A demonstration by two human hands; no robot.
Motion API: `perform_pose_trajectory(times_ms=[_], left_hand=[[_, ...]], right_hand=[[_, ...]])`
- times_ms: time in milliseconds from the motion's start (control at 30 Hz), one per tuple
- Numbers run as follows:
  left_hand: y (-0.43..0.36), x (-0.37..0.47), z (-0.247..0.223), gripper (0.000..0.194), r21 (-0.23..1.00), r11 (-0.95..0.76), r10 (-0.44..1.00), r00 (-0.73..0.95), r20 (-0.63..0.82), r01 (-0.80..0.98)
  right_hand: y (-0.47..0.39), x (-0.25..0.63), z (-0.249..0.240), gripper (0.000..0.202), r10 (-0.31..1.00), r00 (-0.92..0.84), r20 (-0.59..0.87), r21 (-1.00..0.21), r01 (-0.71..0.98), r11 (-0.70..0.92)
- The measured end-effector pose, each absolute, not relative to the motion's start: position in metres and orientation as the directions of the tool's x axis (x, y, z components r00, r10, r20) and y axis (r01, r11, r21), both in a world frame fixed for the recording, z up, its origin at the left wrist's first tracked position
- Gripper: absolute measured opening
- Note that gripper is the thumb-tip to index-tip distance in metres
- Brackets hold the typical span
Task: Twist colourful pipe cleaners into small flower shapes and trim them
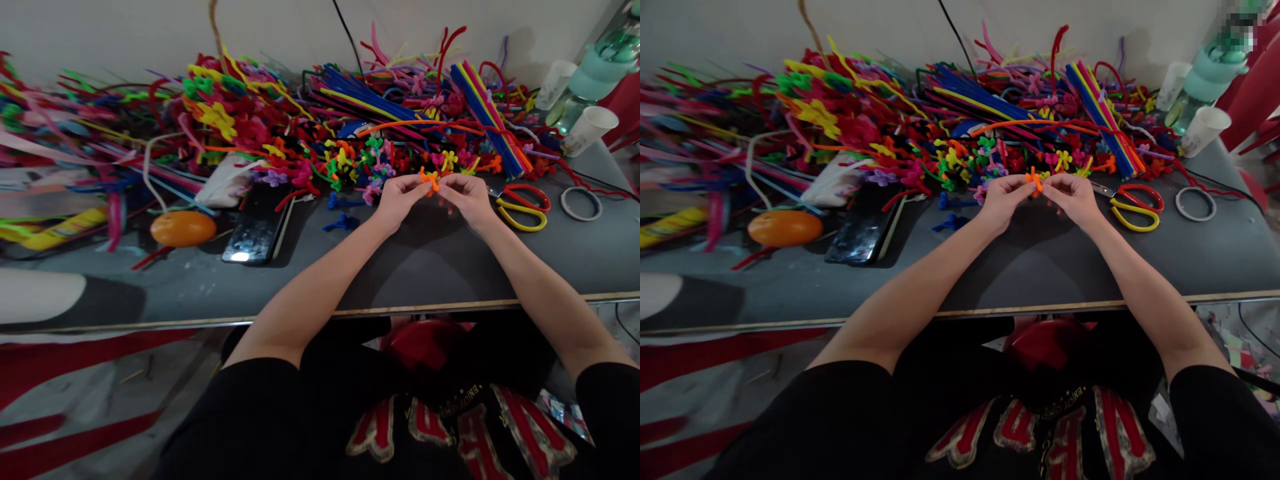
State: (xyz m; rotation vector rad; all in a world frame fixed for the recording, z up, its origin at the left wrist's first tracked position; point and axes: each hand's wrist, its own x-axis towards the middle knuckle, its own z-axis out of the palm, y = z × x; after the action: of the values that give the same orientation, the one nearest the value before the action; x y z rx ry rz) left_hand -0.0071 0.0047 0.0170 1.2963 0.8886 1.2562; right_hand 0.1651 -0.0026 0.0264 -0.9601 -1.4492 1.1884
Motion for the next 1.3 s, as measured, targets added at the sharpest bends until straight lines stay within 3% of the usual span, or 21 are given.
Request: perform_pose_trajectory(times_ms=[267,567,800,933,1067,1300], left_hand=[[0.003,-0.006,0.014,0.026,0.97,-0.232,0.969,0.069,0.237,-0.076],[0.003,-0.003,0.007,0.024,0.985,-0.107,0.992,0.051,0.115,-0.138],[0.009,-0.007,0.011,0.029,0.955,0.03,0.955,0.289,0.059,-0.296],[0.007,-0.007,0.015,0.035,0.934,0.087,0.95,0.31,0.027,-0.348],[0.009,-0.007,0.017,0.037,0.928,0.112,0.953,0.304,0.001,-0.356],[0.015,-0.01,0.016,0.058,0.979,0.08,0.957,0.288,-0.024,-0.186]], right_hand=[[-0.004,0.163,0.028,0.04,0.963,-0.146,0.225,-0.972,0.039,0.233],[-0.005,0.155,0.023,0.05,0.973,-0.15,0.173,-0.981,0.065,0.184],[-0.009,0.158,0.03,0.052,0.921,-0.029,0.389,-0.899,0.205,0.386],[-0.009,0.162,0.034,0.056,0.879,-0.099,0.467,-0.83,0.296,0.474],[-0.01,0.159,0.032,0.058,0.912,-0.194,0.361,-0.883,0.245,0.401],[-0.002,0.157,0.02,0.059,0.953,-0.27,0.139,-0.985,0.059,0.161]])
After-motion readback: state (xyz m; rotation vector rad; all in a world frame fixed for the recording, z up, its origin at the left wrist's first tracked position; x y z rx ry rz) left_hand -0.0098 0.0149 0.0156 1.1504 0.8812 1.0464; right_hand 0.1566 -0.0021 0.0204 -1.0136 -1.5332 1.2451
